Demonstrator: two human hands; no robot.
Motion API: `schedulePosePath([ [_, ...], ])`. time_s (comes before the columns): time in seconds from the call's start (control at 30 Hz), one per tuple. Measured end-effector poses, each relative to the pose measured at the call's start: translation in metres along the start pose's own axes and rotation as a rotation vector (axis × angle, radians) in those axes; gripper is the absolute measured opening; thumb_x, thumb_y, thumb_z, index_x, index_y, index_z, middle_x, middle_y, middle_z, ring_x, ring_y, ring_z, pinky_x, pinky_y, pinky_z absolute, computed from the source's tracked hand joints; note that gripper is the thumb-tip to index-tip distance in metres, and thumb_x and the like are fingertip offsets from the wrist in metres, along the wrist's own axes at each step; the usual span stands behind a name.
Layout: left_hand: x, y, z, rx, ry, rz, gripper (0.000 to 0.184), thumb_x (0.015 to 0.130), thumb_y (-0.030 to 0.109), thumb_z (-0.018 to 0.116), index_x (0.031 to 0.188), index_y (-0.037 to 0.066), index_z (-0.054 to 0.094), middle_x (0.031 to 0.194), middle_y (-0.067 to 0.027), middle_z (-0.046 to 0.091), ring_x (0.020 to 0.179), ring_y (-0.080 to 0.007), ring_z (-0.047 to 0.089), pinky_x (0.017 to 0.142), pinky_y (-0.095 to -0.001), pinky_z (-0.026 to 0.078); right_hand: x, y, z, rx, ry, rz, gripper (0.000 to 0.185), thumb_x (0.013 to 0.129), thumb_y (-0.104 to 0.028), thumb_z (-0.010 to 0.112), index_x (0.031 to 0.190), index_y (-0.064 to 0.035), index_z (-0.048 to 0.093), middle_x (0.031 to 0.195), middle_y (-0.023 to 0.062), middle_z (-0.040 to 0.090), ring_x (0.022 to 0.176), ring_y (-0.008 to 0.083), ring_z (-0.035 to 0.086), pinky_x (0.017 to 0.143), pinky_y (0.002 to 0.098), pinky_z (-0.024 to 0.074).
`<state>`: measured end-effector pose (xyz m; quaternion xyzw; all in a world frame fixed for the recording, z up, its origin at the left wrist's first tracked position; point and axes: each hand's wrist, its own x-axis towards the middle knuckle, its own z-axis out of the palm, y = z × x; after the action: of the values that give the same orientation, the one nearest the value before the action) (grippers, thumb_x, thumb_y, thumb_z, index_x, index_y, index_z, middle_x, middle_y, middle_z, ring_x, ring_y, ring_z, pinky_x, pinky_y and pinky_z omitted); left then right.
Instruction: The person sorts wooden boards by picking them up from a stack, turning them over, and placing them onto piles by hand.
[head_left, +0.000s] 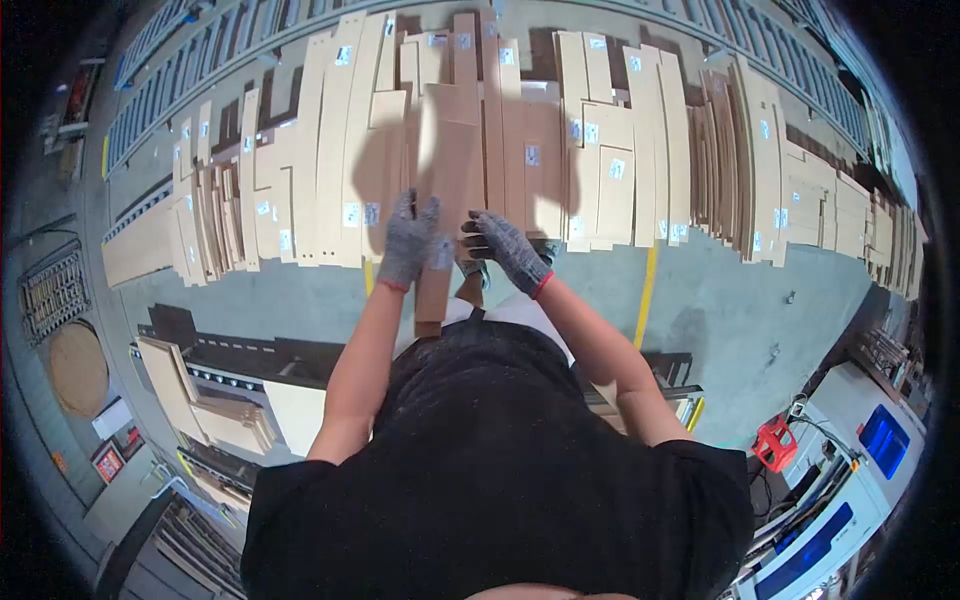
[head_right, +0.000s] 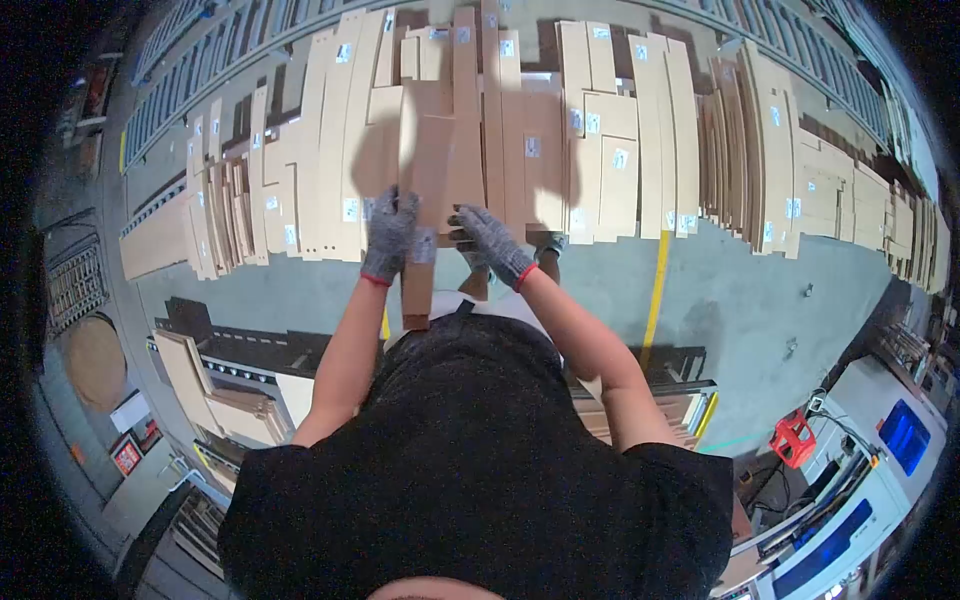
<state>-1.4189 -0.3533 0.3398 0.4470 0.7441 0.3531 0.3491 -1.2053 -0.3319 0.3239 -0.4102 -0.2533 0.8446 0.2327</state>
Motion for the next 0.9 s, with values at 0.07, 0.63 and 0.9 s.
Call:
schedulePosePath([
  [0.07,-0.004,0.042,0.009,-0.164,-0.011,-0.040,0.049,0.094,0.030,0.071,0.121,-0.008,0.058,0.110,-0.0192,0.068,0.102,-0.0242,0.065,0.087,-0.0374,0.053,-0.006,-0.006,0.022,-0.176,0.009,-0.117,0.042,0.103,-0.036,0.059,0.129,-0.0030,0.057,0.113,0.0075,0.066,0.102,0.0154,0.062,0.088,0.0332,0.0534],
  [0.63,-0.008,0.083,-0.003,-0.543,-0.031,-0.033,0.048,0.089,0.026,0.078,0.120,-0.004,0.058,0.108,-0.0132,0.069,0.093,-0.0185,0.067,0.078,-0.0329,0.057,-0.014,-0.039,0.042,-0.554,0.160,-0.324,0.036,0.101,-0.027,0.063,0.120,0.0030,0.061,0.102,0.0124,0.069,0.090,0.0188,0.064,0.079,0.0333,0.0537],
  [0.9,-0.006,0.072,-0.006,-0.644,-0.012,-0.082,0.049,0.087,0.027,0.080,0.120,-0.002,0.057,0.108,-0.0144,0.070,0.095,-0.0200,0.069,0.079,-0.0344,0.057,-0.014,-0.050,0.053,-0.586,0.096,-0.235,0.039,0.101,-0.028,0.063,0.124,0.0034,0.059,0.108,0.0125,0.068,0.095,0.0188,0.064,0.082,0.0335,0.0541],
])
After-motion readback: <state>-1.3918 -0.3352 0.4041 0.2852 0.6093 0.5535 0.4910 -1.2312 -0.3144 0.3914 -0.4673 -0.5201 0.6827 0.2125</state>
